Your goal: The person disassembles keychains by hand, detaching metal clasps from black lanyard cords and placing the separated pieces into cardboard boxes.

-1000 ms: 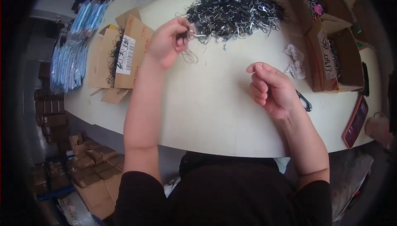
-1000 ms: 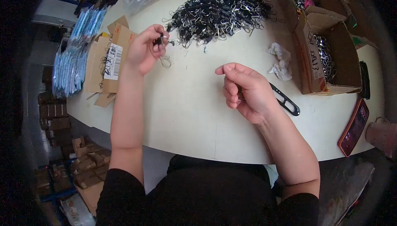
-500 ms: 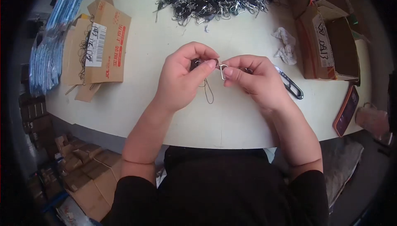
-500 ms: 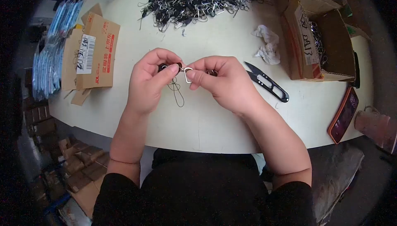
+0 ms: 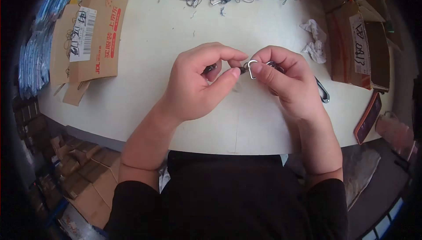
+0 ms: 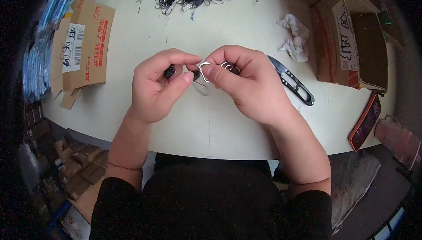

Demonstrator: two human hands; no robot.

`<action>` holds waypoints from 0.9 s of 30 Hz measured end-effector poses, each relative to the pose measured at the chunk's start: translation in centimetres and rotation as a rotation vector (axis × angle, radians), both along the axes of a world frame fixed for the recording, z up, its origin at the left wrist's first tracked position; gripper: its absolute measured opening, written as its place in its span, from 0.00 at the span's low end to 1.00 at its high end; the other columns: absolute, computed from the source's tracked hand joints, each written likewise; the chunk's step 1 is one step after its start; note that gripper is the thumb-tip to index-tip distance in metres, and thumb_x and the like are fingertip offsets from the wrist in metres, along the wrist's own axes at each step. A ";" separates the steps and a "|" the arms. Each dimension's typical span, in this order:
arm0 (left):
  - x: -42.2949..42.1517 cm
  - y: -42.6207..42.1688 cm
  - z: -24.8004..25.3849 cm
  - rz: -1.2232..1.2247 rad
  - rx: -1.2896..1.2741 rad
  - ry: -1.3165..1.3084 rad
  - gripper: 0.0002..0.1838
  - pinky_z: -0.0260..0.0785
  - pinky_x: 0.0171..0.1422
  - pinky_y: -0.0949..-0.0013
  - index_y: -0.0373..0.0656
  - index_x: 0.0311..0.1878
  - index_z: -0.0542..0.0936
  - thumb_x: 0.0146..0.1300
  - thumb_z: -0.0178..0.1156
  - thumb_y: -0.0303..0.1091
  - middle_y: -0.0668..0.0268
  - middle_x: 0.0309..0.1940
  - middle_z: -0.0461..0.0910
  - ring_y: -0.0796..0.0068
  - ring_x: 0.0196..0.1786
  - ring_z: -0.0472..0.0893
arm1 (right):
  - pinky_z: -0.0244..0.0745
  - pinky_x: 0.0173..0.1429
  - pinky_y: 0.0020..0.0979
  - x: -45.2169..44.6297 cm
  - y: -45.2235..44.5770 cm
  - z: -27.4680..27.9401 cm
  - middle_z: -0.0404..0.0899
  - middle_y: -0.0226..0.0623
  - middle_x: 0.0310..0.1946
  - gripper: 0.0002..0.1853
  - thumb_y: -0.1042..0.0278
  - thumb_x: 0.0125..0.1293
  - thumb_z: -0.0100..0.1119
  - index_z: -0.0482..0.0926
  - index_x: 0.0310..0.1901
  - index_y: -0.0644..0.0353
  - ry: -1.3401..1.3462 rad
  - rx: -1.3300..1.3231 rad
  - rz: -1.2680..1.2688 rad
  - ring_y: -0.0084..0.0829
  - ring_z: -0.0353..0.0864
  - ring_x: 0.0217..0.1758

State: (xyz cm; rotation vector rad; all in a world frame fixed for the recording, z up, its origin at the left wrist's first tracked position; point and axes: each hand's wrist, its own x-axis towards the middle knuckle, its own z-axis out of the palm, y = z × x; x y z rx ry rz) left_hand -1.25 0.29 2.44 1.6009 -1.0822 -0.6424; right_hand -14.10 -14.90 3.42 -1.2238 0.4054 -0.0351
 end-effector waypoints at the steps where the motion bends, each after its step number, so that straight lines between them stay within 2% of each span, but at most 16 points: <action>1: 0.0 0.0 -0.1 -0.020 -0.006 -0.021 0.11 0.60 0.32 0.82 0.33 0.43 0.79 0.56 0.57 0.19 0.67 0.32 0.78 0.86 0.29 0.69 | 0.64 0.35 0.16 0.0 0.0 0.0 0.77 0.24 0.27 0.07 0.69 0.65 0.57 0.79 0.36 0.64 -0.001 -0.013 0.004 0.11 0.69 0.30; 7: -0.3 -0.3 -0.1 -0.001 -0.064 -0.109 0.09 0.58 0.28 0.82 0.35 0.40 0.81 0.55 0.60 0.18 0.66 0.30 0.79 0.84 0.26 0.70 | 0.63 0.33 0.16 0.0 0.0 -0.3 0.76 0.22 0.27 0.07 0.69 0.64 0.58 0.79 0.36 0.65 -0.017 -0.074 -0.001 0.10 0.67 0.29; 13: -0.5 -0.8 -0.5 0.017 -0.174 -0.307 0.08 0.68 0.32 0.78 0.34 0.38 0.81 0.54 0.61 0.17 0.62 0.29 0.79 0.77 0.30 0.77 | 0.63 0.32 0.15 0.0 0.0 -0.1 0.76 0.22 0.26 0.07 0.69 0.64 0.58 0.79 0.35 0.65 0.029 -0.084 -0.002 0.10 0.67 0.28; 16: -0.4 -0.7 -0.5 0.010 -0.166 -0.321 0.08 0.70 0.34 0.77 0.34 0.38 0.81 0.54 0.61 0.17 0.61 0.29 0.79 0.75 0.31 0.78 | 0.63 0.33 0.15 0.0 0.0 -0.1 0.76 0.22 0.26 0.07 0.69 0.64 0.58 0.80 0.35 0.65 0.021 -0.078 -0.006 0.10 0.67 0.28; 19: -0.6 -1.0 -0.6 0.058 -0.194 -0.322 0.07 0.69 0.30 0.71 0.35 0.35 0.81 0.52 0.63 0.18 0.61 0.25 0.78 0.69 0.27 0.77 | 0.63 0.33 0.15 0.0 0.0 -0.1 0.76 0.22 0.26 0.07 0.69 0.64 0.58 0.80 0.36 0.64 0.016 -0.081 -0.007 0.10 0.67 0.28; 27: -0.8 -0.9 -0.7 0.068 -0.156 -0.453 0.06 0.70 0.31 0.68 0.36 0.34 0.80 0.51 0.63 0.20 0.60 0.26 0.78 0.64 0.28 0.78 | 0.64 0.33 0.16 0.0 0.1 -0.4 0.77 0.23 0.27 0.07 0.69 0.64 0.58 0.80 0.36 0.65 0.046 -0.085 -0.014 0.10 0.68 0.29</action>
